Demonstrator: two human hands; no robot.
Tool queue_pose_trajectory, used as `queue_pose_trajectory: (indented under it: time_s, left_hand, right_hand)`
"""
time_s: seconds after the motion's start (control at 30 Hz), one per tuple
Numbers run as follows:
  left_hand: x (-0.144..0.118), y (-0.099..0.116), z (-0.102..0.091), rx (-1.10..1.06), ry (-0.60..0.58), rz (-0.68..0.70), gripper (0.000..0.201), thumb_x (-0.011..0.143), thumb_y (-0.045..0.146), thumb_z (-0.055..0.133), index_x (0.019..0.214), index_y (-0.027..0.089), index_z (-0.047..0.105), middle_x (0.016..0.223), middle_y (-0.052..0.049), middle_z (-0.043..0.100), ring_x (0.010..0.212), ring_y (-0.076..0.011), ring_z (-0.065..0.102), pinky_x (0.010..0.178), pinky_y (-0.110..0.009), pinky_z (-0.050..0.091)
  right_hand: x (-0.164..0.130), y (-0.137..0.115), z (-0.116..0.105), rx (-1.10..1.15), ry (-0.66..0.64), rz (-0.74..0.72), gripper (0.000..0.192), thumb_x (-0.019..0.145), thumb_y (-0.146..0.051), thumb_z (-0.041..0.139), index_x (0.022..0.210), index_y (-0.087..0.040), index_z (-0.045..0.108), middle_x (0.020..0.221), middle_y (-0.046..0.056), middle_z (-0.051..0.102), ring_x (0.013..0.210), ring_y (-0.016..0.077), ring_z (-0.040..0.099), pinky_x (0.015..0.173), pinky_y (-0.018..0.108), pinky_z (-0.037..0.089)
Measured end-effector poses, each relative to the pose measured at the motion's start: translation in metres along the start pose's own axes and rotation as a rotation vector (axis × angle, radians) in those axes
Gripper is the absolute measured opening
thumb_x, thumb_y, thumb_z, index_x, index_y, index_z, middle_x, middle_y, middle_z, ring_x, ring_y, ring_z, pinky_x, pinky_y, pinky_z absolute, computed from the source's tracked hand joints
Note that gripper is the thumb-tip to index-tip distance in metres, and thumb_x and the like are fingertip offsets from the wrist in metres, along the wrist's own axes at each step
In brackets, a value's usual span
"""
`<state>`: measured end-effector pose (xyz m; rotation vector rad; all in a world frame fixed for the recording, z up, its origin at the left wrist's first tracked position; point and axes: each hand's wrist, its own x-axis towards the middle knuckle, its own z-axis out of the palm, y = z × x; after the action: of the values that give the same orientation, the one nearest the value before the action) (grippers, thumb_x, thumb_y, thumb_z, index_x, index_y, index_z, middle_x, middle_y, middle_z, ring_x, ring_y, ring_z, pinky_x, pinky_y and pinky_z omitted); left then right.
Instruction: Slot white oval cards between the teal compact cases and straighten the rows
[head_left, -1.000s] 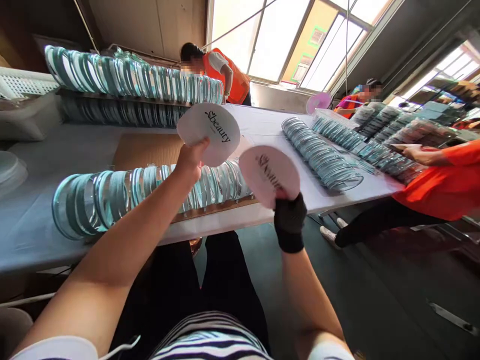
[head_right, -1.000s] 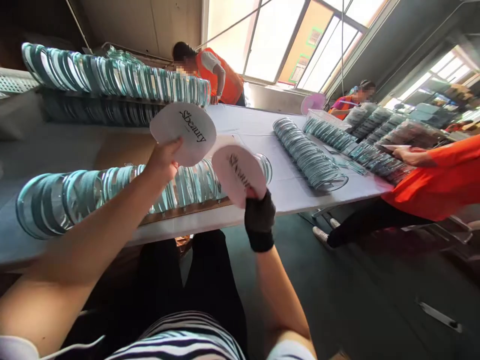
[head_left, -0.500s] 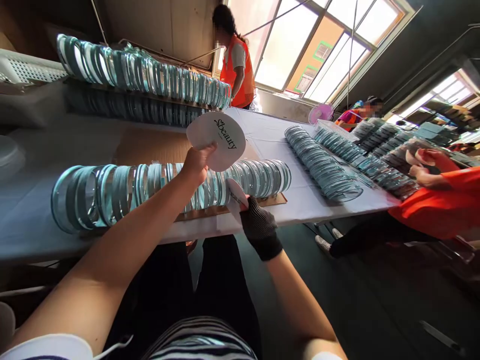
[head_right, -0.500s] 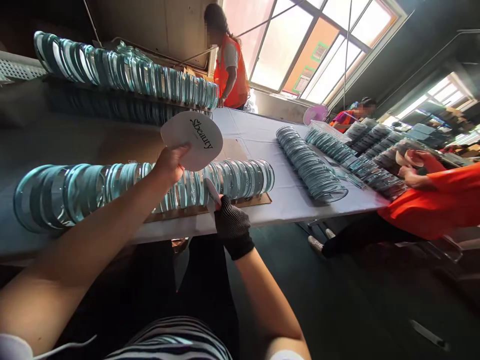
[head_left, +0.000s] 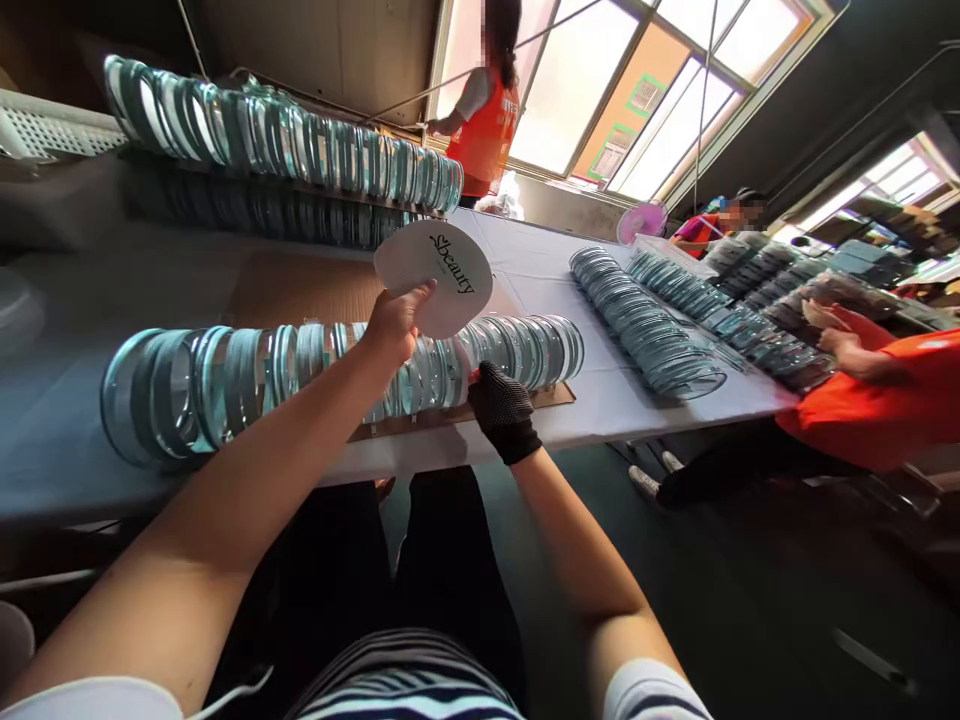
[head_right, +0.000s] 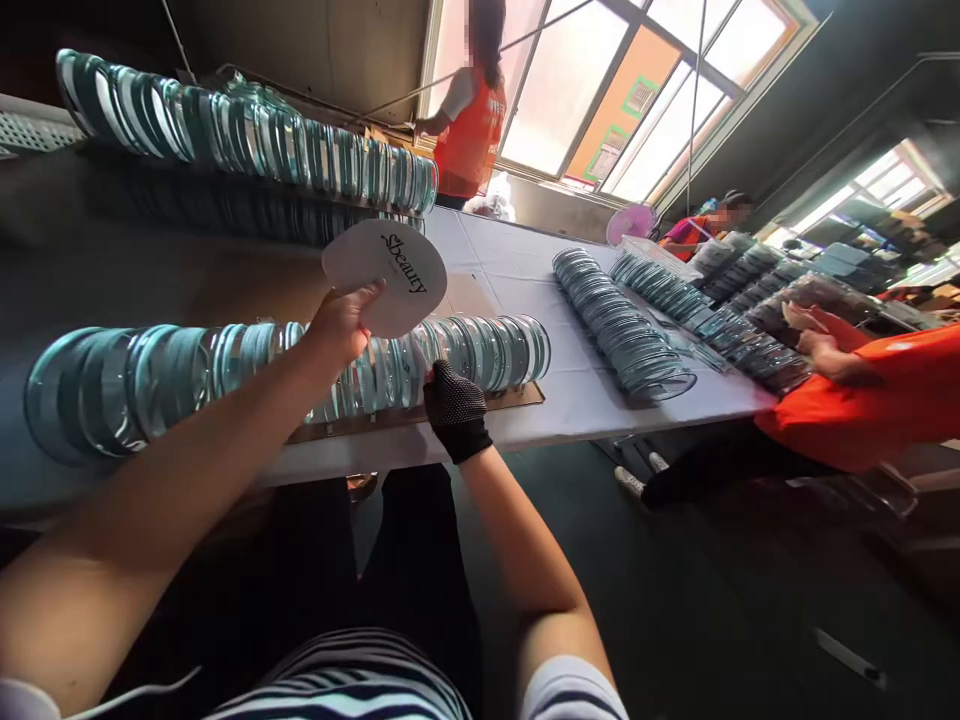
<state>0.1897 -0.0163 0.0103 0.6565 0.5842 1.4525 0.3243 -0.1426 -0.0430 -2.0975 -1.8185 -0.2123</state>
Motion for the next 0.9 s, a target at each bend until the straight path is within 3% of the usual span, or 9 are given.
queue_pose_trajectory:
  time_s: [0.17,0.3,0.37,0.43,0.47,0.53,0.67,0.77,0.9]
  left_hand:
    - [-0.002,0.002,-0.001,0.035,-0.003,-0.012,0.046,0.061,0.018,0.084,0.105,0.021,0.071,0.101,-0.005,0.075,0.104,-0.0253,0.067,0.095,-0.041,0.053]
    - [-0.004,0.003,0.0,0.036,-0.012,-0.003,0.045,0.059,0.017,0.084,0.102,0.02,0.071,0.1,-0.006,0.075,0.104,-0.0258,0.067,0.095,-0.042,0.052]
    - [-0.003,0.001,0.001,0.036,-0.015,0.011,0.044,0.058,0.018,0.084,0.1,0.019,0.071,0.099,-0.006,0.075,0.105,-0.0256,0.067,0.095,-0.041,0.052]
    - [-0.002,-0.001,0.001,0.047,-0.005,0.025,0.042,0.057,0.02,0.084,0.097,0.019,0.071,0.098,-0.006,0.075,0.105,-0.0254,0.067,0.095,-0.04,0.053]
    - [-0.001,-0.002,0.002,0.056,0.004,0.029,0.042,0.056,0.02,0.084,0.096,0.019,0.071,0.097,-0.005,0.075,0.105,-0.0253,0.067,0.094,-0.04,0.053]
    - [-0.001,-0.004,0.003,0.071,0.015,0.039,0.04,0.055,0.021,0.083,0.094,0.019,0.071,0.094,-0.005,0.075,0.104,-0.0255,0.067,0.093,-0.04,0.053]
    - [-0.012,-0.001,0.004,0.076,-0.056,0.095,0.042,0.051,0.024,0.085,0.091,0.017,0.071,0.092,-0.007,0.075,0.105,-0.027,0.067,0.093,-0.04,0.053]
    - [-0.031,0.008,0.0,0.088,-0.107,0.097,0.046,0.048,0.03,0.088,0.089,0.016,0.071,0.093,-0.009,0.075,0.102,-0.0295,0.067,0.089,-0.042,0.055]
    - [-0.052,0.018,-0.012,0.131,-0.072,0.123,0.047,0.047,0.032,0.088,0.087,0.014,0.072,0.092,-0.01,0.075,0.097,-0.0299,0.068,0.083,-0.039,0.056]
  right_hand:
    - [0.004,-0.008,0.012,0.027,-0.128,-0.051,0.029,0.098,-0.026,0.033,0.102,-0.018,0.061,0.093,0.013,0.07,0.086,0.0232,0.066,0.074,0.031,0.044]
    - [0.0,0.011,0.014,0.482,-0.436,-0.029,0.033,0.095,-0.028,0.035,0.116,-0.015,0.056,0.076,0.009,0.068,0.065,0.0185,0.063,0.062,0.029,0.048]
    - [-0.002,0.021,0.014,0.759,-0.62,-0.04,0.041,0.095,-0.036,0.034,0.122,-0.011,0.053,0.059,0.002,0.061,0.047,0.0143,0.053,0.05,0.025,0.044]
    - [-0.003,0.027,0.011,0.943,-0.705,-0.014,0.047,0.093,-0.043,0.038,0.118,-0.008,0.056,0.051,-0.002,0.054,0.038,0.0116,0.045,0.042,0.022,0.039]
    - [-0.002,0.028,0.008,0.961,-0.672,0.013,0.047,0.091,-0.046,0.043,0.113,-0.008,0.059,0.05,-0.002,0.053,0.038,0.0108,0.045,0.041,0.021,0.037]
    - [0.009,0.025,-0.003,0.879,-0.418,0.066,0.045,0.089,-0.049,0.048,0.106,-0.01,0.063,0.057,0.0,0.059,0.044,0.0104,0.051,0.045,0.02,0.04]
    - [0.051,0.016,-0.031,0.753,0.233,0.1,0.05,0.095,-0.044,0.037,0.136,-0.016,0.048,0.112,0.011,0.069,0.09,0.0147,0.067,0.077,0.027,0.053]
    - [0.07,0.007,-0.044,0.583,0.322,0.051,0.058,0.095,-0.039,0.041,0.147,-0.014,0.035,0.14,0.016,0.054,0.122,0.0196,0.057,0.098,0.034,0.048]
    - [0.048,-0.024,-0.038,0.347,0.384,-0.113,0.054,0.095,-0.036,0.04,0.145,-0.015,0.041,0.145,0.016,0.048,0.131,0.0223,0.048,0.105,0.039,0.044]
